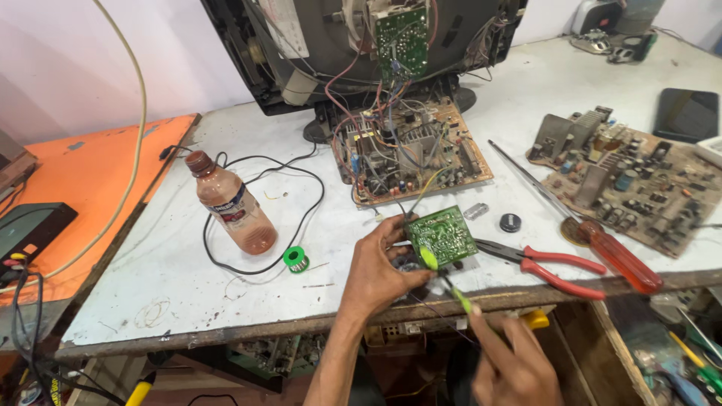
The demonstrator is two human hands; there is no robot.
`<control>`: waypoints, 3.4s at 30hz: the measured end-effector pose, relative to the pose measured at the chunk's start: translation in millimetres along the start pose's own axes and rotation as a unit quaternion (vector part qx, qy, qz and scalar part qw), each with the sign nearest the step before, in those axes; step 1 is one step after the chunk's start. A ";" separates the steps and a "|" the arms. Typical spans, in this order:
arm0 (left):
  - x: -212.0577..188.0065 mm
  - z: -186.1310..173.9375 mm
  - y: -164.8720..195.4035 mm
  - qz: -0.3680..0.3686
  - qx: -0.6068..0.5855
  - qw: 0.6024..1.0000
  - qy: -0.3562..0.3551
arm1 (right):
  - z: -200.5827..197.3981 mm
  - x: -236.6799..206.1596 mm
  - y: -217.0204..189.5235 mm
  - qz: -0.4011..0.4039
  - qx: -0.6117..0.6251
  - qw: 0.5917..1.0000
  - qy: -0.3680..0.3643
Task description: The person pours liquid from a plastic bottle onto a green circuit board and scrubs the board with a toothbrush, working over the components and edges. They then hold the board and use a soldering iron on its underside at the workbench.
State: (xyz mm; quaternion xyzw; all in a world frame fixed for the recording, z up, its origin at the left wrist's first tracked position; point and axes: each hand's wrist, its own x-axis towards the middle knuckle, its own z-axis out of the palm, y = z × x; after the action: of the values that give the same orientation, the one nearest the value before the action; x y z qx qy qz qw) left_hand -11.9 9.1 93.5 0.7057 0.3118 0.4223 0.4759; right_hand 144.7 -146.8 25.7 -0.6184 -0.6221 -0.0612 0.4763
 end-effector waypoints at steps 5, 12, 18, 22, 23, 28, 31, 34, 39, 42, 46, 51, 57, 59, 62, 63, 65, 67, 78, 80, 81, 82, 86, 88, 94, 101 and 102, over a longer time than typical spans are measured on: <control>0.4 2.1 0.8 -0.002 -0.004 1.000 -0.001 | 7.9 4.4 14.7 -0.015 0.019 1.000 0.004; -2.8 -0.2 0.0 0.017 0.021 1.000 -0.008 | 1.8 -10.1 16.8 0.000 0.012 1.000 0.012; -1.3 2.1 -0.5 0.000 -0.012 1.000 -0.008 | 11.1 -8.8 21.9 0.016 -0.015 1.000 -0.001; -1.5 1.1 -2.6 0.003 -0.038 0.999 -0.007 | 2.3 -21.8 17.6 0.008 -0.025 0.999 -0.019; -1.6 1.0 -2.6 0.012 -0.023 1.000 -0.007 | 1.1 -20.3 17.8 -0.004 -0.018 1.000 -0.010; -1.9 2.4 2.0 0.000 -0.007 1.000 -0.007 | 9.4 2.6 22.9 0.047 0.014 0.999 -0.017; -1.7 1.6 3.6 -0.016 -0.039 0.999 -0.009 | 9.4 -5.8 19.7 -0.067 0.004 0.998 0.006; -0.9 0.6 2.1 -0.003 -0.034 0.999 -0.004 | 3.6 -19.0 16.2 0.015 -0.026 0.998 -0.047; -1.3 2.2 1.3 -0.020 0.007 1.000 -0.010 | 6.6 2.8 14.5 -0.013 0.017 1.000 0.010; -2.9 2.0 3.9 -0.008 0.007 1.000 -0.015 | 15.9 15.2 3.3 -0.041 0.026 0.999 0.006; -2.8 1.0 5.1 -0.040 -0.030 0.999 -0.014 | 11.6 15.7 -2.4 -0.114 0.009 0.992 0.045; -1.5 2.9 1.8 -0.016 -0.006 1.000 -0.017 | 4.4 21.5 6.4 0.006 0.005 1.000 0.022; 0.8 3.2 0.7 -0.025 0.039 0.999 -0.014 | 11.6 21.6 3.7 -0.044 0.026 0.998 0.027; 0.8 2.8 0.9 -0.023 0.052 0.998 -0.013 | 7.4 22.7 9.2 0.009 0.031 0.999 0.040; 0.8 3.7 1.3 -0.019 0.039 0.999 -0.013 | -0.3 23.9 17.8 0.097 0.027 0.993 0.058; 1.3 3.6 1.5 -0.012 0.046 0.999 -0.011 | -1.4 22.1 17.7 0.085 0.024 0.994 0.060; 1.1 4.3 2.1 -0.018 0.046 0.999 -0.011 | -3.4 16.9 14.9 0.058 0.010 0.996 0.071; 0.9 3.7 3.0 -0.038 0.035 0.999 -0.009 | -5.3 12.6 11.4 0.020 -0.007 0.995 0.093; 1.7 2.8 -1.3 0.004 -0.014 1.000 -0.016 | -10.1 4.5 18.5 0.062 0.036 0.992 0.101; 2.0 2.5 -2.4 0.007 -0.031 0.999 -0.020 | -13.0 2.5 19.4 0.075 0.032 0.992 0.100; 1.9 2.5 -2.4 0.004 -0.034 0.999 -0.024 | -14.4 3.8 20.4 0.079 0.021 0.992 0.093; 1.2 3.2 -2.5 0.000 -0.040 0.999 -0.029 | -15.9 6.0 21.9 0.083 0.008 0.993 0.086; 2.1 3.7 -0.1 -0.003 -0.026 0.999 -0.019 | -10.4 22.1 26.8 0.091 0.046 0.993 0.066; 2.8 3.0 0.3 -0.028 -0.006 1.000 -0.010 | -8.9 18.2 24.9 0.035 0.015 0.995 0.087; 3.9 2.8 -3.5 0.000 -0.047 0.999 -0.021 | -15.6 -7.1 25.7 0.077 0.023 0.993 0.092; 2.4 3.6 -1.0 -0.008 -0.051 0.999 0.000 | 3.9 -5.8 13.8 0.022 0.026 0.995 0.096; 2.4 3.3 -0.5 -0.014 -0.046 0.999 0.005 | 3.8 -8.2 10.2 0.018 0.028 0.995 0.099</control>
State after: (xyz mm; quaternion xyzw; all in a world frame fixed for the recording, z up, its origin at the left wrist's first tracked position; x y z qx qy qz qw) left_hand -7.9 10.0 93.2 0.6766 0.3042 0.4329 0.5122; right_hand 149.4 -147.8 12.9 -0.6071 -0.5617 -0.0962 0.5538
